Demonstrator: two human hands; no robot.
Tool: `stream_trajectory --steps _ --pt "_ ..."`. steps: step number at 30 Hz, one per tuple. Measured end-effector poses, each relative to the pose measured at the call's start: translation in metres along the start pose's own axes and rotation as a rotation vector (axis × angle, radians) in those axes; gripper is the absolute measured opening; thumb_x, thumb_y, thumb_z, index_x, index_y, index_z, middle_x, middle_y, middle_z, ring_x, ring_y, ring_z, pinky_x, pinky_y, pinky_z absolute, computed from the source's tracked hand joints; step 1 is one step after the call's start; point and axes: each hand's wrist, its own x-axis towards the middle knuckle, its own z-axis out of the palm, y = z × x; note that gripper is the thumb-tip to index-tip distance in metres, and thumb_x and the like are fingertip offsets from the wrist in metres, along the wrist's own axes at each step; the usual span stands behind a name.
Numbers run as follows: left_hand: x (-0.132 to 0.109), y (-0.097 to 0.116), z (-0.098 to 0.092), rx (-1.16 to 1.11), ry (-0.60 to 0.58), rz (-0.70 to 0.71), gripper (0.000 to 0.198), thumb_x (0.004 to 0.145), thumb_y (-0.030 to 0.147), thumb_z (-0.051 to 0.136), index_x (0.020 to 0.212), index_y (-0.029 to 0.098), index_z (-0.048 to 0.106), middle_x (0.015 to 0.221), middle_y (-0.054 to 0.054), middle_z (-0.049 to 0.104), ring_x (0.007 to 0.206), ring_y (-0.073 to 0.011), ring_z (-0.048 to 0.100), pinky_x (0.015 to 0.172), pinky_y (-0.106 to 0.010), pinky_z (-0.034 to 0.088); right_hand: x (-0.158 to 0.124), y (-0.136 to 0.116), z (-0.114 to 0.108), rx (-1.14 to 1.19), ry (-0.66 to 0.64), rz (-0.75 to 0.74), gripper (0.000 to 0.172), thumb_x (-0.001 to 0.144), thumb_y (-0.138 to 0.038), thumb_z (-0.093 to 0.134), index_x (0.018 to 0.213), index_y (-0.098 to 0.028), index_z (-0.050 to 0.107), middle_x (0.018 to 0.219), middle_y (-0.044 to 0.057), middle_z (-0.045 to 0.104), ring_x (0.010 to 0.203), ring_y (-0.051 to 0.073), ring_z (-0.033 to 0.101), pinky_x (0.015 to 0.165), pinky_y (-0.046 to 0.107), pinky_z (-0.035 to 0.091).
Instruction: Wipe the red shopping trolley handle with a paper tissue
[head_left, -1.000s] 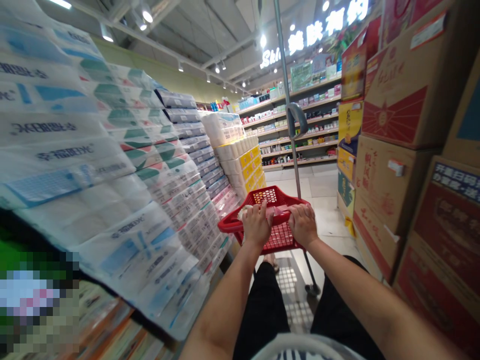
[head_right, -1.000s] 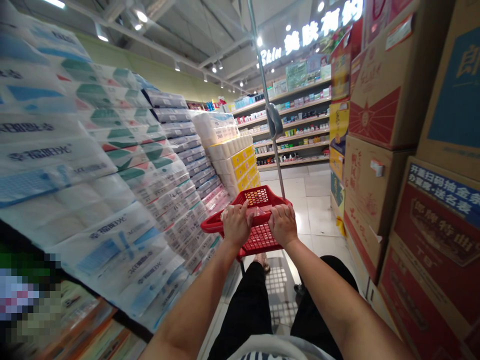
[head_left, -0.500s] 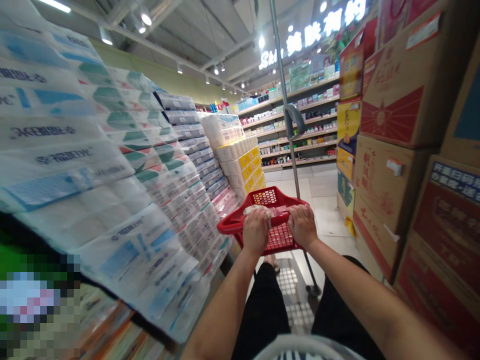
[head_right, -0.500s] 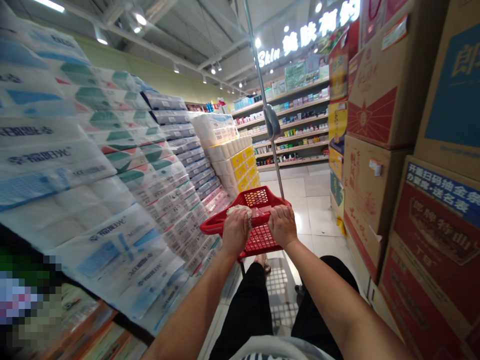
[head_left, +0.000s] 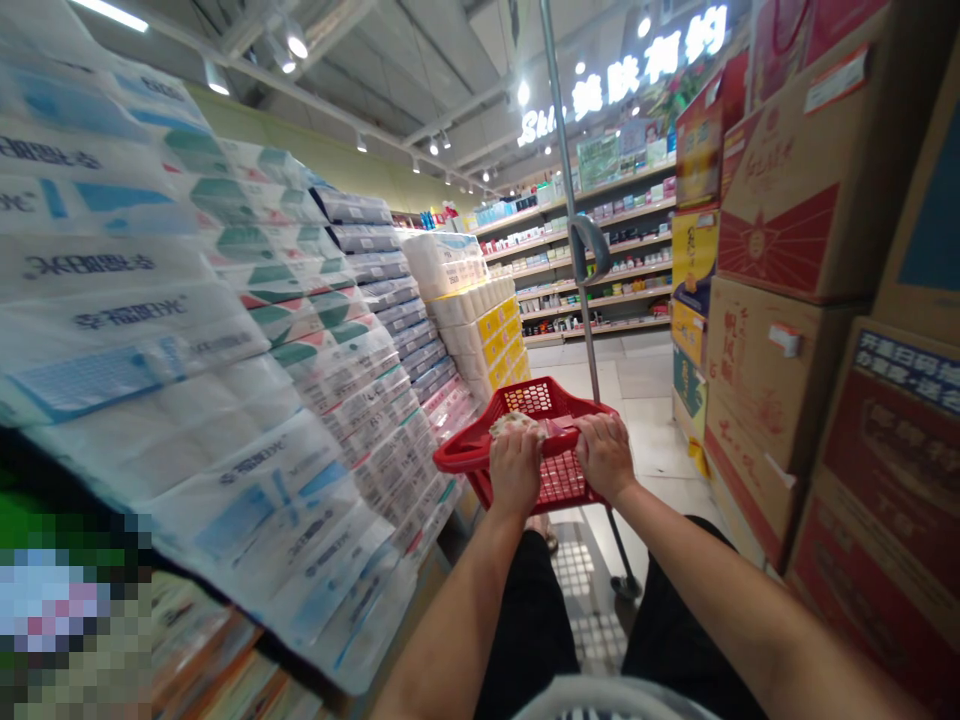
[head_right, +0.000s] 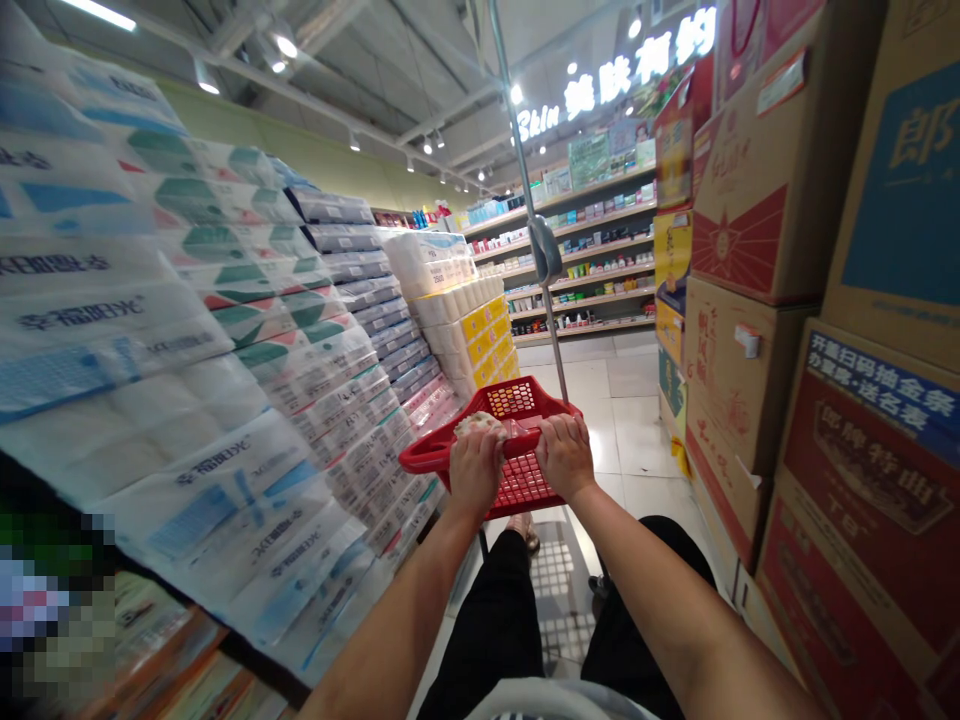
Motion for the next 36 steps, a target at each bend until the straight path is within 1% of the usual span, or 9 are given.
stream_trajectory --steps 4,7,11,17,23,28,31,34,36 --pt "0.005 -0.002 -0.001 -0.045 -0.005 0.062 0.036 0.096 0.036 0.037 0.127 0.023 0.049 0.13 -0.009 0.055 0.123 -0.0244 0.047 0.1 -0.043 0.037 0.001 0.0 0.0 0.004 -0.005 0.004 0.024 0.087 -0.018 0.046 0.107 -0.021 0.058 0.106 0.006 0.061 0.11 0.024 0.046 0.108 0.046 0.026" --pt "0.015 -0.007 -0.001 -0.034 -0.035 -0.008 0.036 0.096 0.038 0.037 0.125 0.023 0.052 0.125 -0.009 0.06 0.12 -0.0239 0.05 0.101 -0.044 0.037 0.002 -0.002 0.001 0.003 -0.009 0.0 0.022 0.088 -0.019 0.044 0.106 -0.021 0.058 0.106 0.006 0.06 0.11 0.024 0.046 0.108 0.046 0.026" --pt "0.023 -0.01 0.001 0.011 -0.047 -0.1 0.039 0.094 0.043 0.04 0.12 0.019 0.057 0.12 -0.012 0.063 0.114 -0.0264 0.055 0.099 -0.046 0.039 0.004 -0.007 0.003 -0.011 -0.034 -0.001 0.022 0.088 -0.019 0.045 0.107 -0.02 0.057 0.105 0.007 0.061 0.11 0.024 0.046 0.109 0.045 0.027" --pt "0.018 -0.017 0.003 -0.089 0.001 0.013 0.032 0.096 0.024 0.034 0.118 0.02 0.057 0.117 -0.006 0.065 0.114 -0.019 0.056 0.104 -0.04 0.038 0.002 -0.009 0.003 -0.021 -0.012 -0.003 0.023 0.087 -0.019 0.047 0.107 -0.02 0.057 0.106 0.007 0.061 0.109 0.024 0.046 0.107 0.044 0.028" --pt "0.011 -0.012 0.002 -0.062 0.011 0.083 0.032 0.096 0.024 0.036 0.122 0.021 0.054 0.124 -0.007 0.062 0.118 -0.0215 0.054 0.104 -0.043 0.039 -0.003 -0.007 0.0 -0.011 0.036 0.001 0.024 0.084 -0.017 0.047 0.106 -0.02 0.057 0.104 0.007 0.061 0.108 0.024 0.046 0.108 0.045 0.027" --pt "0.001 0.004 0.0 -0.004 -0.013 0.235 0.038 0.094 0.026 0.043 0.131 0.028 0.048 0.135 -0.008 0.053 0.127 -0.0275 0.045 0.1 -0.047 0.038 -0.004 -0.004 -0.001 -0.009 0.03 0.0 0.025 0.084 -0.018 0.047 0.107 -0.021 0.058 0.105 0.007 0.06 0.109 0.025 0.046 0.108 0.046 0.027" --pt "0.005 0.007 -0.003 0.007 -0.023 0.169 0.035 0.094 0.027 0.042 0.128 0.028 0.05 0.127 -0.009 0.057 0.116 -0.027 0.051 0.095 -0.046 0.039 -0.003 -0.005 -0.002 -0.015 0.008 0.004 0.025 0.085 -0.018 0.047 0.107 -0.02 0.058 0.106 0.007 0.061 0.109 0.024 0.046 0.108 0.045 0.027" --pt "0.019 0.006 -0.007 -0.022 -0.057 0.03 0.028 0.096 0.03 0.036 0.113 0.023 0.058 0.108 -0.008 0.064 0.096 -0.0229 0.057 0.087 -0.04 0.042 -0.002 -0.007 -0.001 -0.014 -0.007 0.004 0.024 0.085 -0.018 0.047 0.106 -0.021 0.058 0.105 0.006 0.061 0.109 0.024 0.047 0.108 0.045 0.026" --pt "0.027 0.007 -0.009 -0.035 -0.071 -0.036 0.029 0.097 0.032 0.033 0.103 0.023 0.06 0.1 -0.006 0.065 0.09 -0.0216 0.057 0.083 -0.038 0.043 -0.002 -0.008 -0.001 -0.008 -0.007 0.004 0.024 0.085 -0.018 0.046 0.106 -0.021 0.058 0.106 0.006 0.061 0.109 0.024 0.047 0.108 0.045 0.027"
